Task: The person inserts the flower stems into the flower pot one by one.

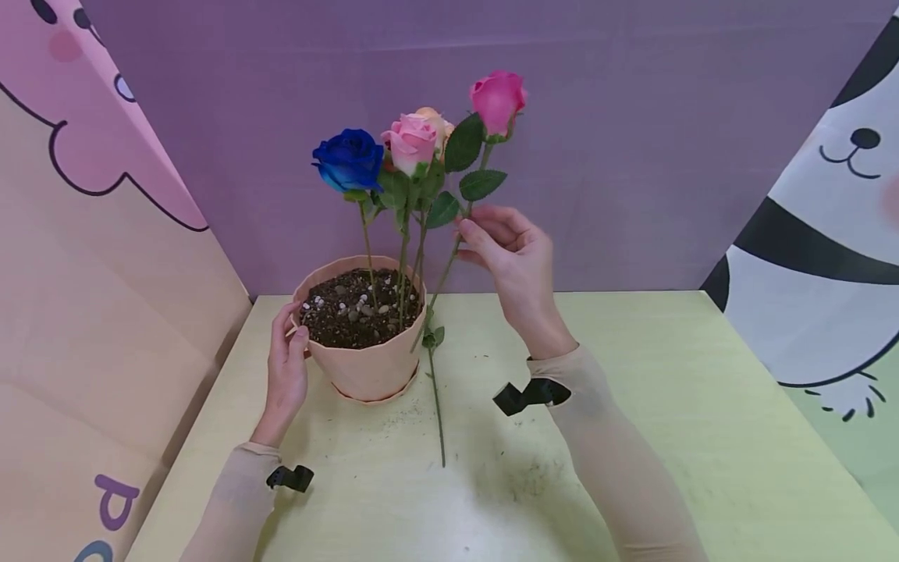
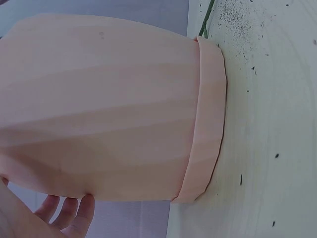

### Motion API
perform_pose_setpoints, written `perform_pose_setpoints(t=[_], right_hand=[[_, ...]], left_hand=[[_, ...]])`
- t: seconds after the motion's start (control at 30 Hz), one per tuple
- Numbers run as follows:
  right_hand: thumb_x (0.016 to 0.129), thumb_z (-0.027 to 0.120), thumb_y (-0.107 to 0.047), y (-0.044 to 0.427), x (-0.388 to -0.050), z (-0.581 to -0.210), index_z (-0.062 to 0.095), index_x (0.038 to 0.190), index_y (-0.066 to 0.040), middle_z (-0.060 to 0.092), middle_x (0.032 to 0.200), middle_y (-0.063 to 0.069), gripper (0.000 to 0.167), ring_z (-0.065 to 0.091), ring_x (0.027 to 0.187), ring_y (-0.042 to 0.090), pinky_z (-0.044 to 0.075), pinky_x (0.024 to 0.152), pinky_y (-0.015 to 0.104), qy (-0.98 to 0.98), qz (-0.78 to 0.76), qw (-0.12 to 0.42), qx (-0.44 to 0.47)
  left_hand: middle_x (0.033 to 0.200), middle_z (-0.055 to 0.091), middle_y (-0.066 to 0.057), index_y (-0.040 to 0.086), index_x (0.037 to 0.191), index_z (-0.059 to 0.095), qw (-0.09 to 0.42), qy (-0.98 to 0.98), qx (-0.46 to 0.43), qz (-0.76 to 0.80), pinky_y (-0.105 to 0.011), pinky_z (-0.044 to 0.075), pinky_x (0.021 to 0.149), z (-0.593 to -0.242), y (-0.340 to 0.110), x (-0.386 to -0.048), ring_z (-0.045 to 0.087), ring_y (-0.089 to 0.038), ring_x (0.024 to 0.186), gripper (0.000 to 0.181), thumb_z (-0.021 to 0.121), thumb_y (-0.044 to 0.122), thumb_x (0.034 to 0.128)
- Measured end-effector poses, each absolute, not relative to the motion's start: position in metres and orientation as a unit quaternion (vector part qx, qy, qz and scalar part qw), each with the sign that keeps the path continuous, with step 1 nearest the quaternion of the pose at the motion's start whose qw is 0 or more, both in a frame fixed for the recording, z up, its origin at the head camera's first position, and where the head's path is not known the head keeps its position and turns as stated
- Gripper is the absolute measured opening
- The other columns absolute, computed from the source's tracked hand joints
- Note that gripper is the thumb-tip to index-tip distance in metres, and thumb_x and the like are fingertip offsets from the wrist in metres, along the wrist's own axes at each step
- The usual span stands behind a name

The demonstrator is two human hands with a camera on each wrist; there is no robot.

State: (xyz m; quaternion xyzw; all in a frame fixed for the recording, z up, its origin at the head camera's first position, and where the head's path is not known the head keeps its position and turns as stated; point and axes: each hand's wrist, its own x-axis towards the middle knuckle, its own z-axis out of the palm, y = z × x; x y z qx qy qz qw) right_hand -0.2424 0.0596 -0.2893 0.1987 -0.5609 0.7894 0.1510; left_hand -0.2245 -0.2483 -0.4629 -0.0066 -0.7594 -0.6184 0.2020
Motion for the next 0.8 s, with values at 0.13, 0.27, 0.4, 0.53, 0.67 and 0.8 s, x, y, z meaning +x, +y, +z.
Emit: perform_pose_setpoints(t=[0.13,0.27,0.4,0.53,0.67,0.8], right_hand=[[0.096,0.069,0.009,0.052,-0.241,-0.279,0.075,0.1,-0.016,0.082,0.093,-0.006,0.026,0.078,0.084,0.011,0.065,0.078,0.033,-0.558,0.781,0.176,0.219],[0.094,0.07,0.011,0.04,-0.239,-0.268,0.075,0.105,-0.011,0.081,0.096,-0.007,0.025,0.078,0.086,0.011,0.066,0.08,0.036,-0.557,0.763,0.2,0.26],[0.093,0.07,0.012,0.022,-0.238,-0.258,0.071,0.114,0.008,0.081,0.1,-0.009,0.021,0.078,0.091,0.011,0.065,0.083,0.034,-0.562,0.743,0.214,0.295],[0.094,0.071,0.01,0.001,-0.236,-0.255,0.068,0.117,0.013,0.081,0.105,0.012,0.023,0.077,0.093,0.008,0.064,0.085,0.033,-0.59,0.71,0.221,0.313],[0.096,0.073,0.005,-0.02,-0.233,-0.26,0.071,0.117,0.008,0.078,0.111,0.025,0.021,0.079,0.096,0.017,0.064,0.086,0.038,-0.631,0.67,0.217,0.325],[0.097,0.073,0.001,-0.04,-0.235,-0.274,0.072,0.117,0.005,0.079,0.112,0.022,0.021,0.079,0.1,0.028,0.064,0.086,0.038,-0.652,0.649,0.202,0.335]], left_hand=[[0.158,0.046,-0.017,0.016,0.163,0.036,0.202,-0.762,-0.004,-0.615,-0.022,0.046,0.095,-0.462,-0.248,-0.224,0.053,-0.014,0.125,0.049,0.036,0.023,0.1144],[0.159,0.046,-0.015,0.017,0.164,0.035,0.206,-0.763,-0.007,-0.613,-0.021,0.046,0.095,-0.461,-0.25,-0.224,0.052,-0.008,0.124,0.049,0.035,0.023,0.1146],[0.159,0.046,-0.015,0.017,0.164,0.036,0.207,-0.762,-0.007,-0.614,-0.021,0.046,0.095,-0.461,-0.25,-0.225,0.052,-0.008,0.124,0.049,0.035,0.023,0.1146],[0.159,0.045,-0.015,0.017,0.163,0.036,0.203,-0.759,-0.004,-0.619,-0.023,0.046,0.095,-0.462,-0.25,-0.225,0.053,-0.014,0.125,0.049,0.036,0.023,0.1147],[0.162,0.042,-0.015,0.016,0.164,0.035,0.199,-0.758,-0.01,-0.621,-0.026,0.046,0.097,-0.462,-0.249,-0.225,0.051,-0.026,0.133,0.049,0.036,0.024,0.115],[0.165,0.039,-0.012,0.015,0.164,0.033,0.194,-0.76,-0.012,-0.62,-0.028,0.045,0.099,-0.463,-0.249,-0.226,0.048,-0.029,0.139,0.05,0.036,0.025,0.1153]])
